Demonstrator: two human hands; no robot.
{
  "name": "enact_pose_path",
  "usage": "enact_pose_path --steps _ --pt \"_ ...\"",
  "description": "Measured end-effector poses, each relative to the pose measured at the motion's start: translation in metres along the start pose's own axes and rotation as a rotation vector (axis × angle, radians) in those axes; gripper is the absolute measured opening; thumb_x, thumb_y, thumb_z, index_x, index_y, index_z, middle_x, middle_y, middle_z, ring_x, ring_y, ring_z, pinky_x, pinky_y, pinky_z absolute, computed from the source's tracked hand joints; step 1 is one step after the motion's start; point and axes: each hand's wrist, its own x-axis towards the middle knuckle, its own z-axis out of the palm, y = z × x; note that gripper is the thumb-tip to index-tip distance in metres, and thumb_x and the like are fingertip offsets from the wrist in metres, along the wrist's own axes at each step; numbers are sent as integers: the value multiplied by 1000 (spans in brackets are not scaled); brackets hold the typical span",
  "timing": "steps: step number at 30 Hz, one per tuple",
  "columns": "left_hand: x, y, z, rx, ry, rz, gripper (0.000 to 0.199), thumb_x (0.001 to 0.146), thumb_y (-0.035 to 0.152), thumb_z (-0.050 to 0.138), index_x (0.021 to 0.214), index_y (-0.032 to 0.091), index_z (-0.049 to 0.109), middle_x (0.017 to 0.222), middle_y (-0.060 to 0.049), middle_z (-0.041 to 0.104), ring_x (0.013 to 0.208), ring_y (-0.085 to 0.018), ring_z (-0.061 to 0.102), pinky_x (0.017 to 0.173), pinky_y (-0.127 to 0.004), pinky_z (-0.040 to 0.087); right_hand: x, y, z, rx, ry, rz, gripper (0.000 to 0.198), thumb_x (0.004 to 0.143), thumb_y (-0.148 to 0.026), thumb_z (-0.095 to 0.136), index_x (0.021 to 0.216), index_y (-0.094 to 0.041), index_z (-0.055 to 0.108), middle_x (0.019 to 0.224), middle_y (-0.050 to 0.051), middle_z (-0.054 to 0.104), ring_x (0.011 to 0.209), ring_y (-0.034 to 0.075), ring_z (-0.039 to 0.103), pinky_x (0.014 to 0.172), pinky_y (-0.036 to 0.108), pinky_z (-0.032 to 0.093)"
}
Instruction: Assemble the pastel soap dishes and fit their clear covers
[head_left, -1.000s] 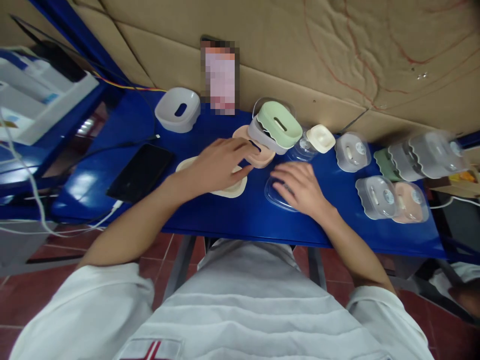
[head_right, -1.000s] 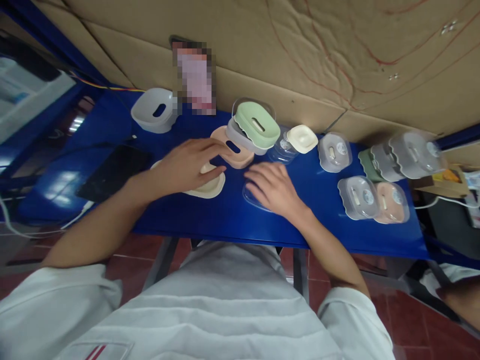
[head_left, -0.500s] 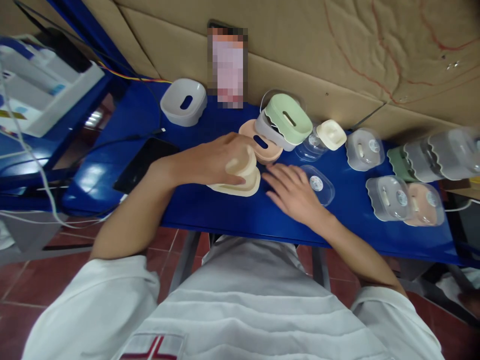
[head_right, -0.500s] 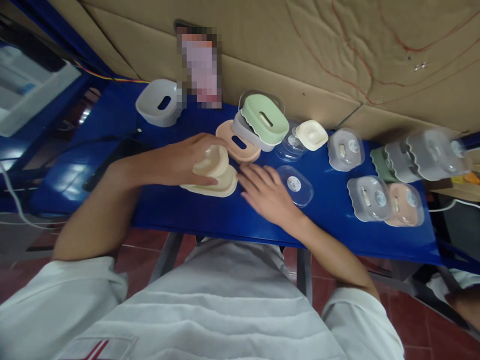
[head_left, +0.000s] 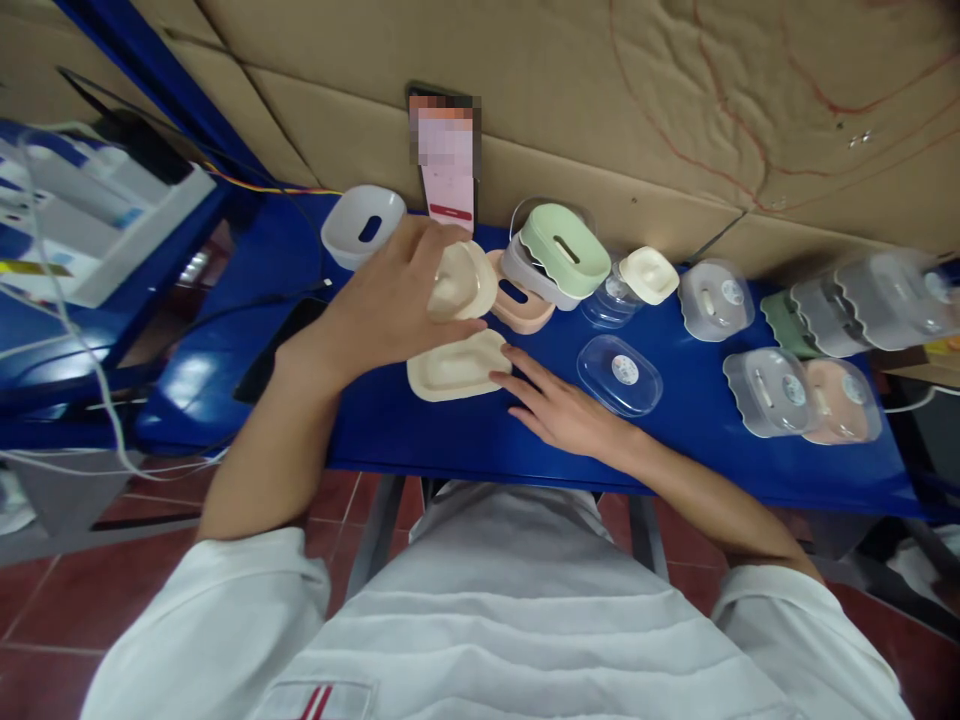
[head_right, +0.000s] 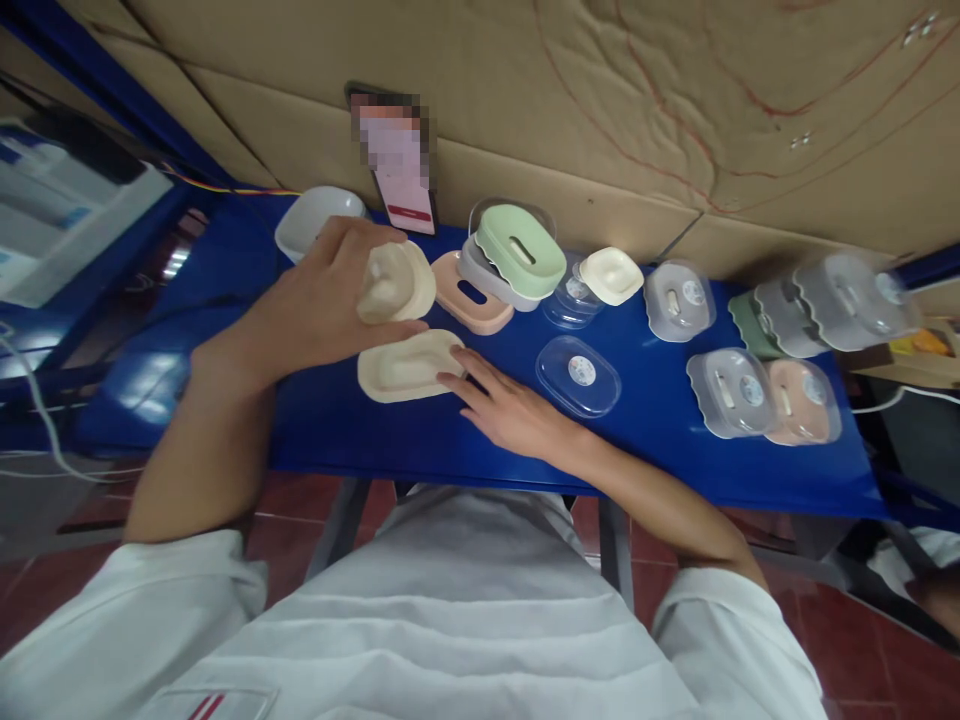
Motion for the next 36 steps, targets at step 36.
enact_pose_path --steps 36 --pt "-17 56 49 -79 -386 454 78 81 55 92 143 21 59 147 -17 63 139 -38 57 121 -56 36 -34 13 -61 128 -83 17 18 112 -36 61 119 -23 71 121 8 79 115 26 73 101 43 51"
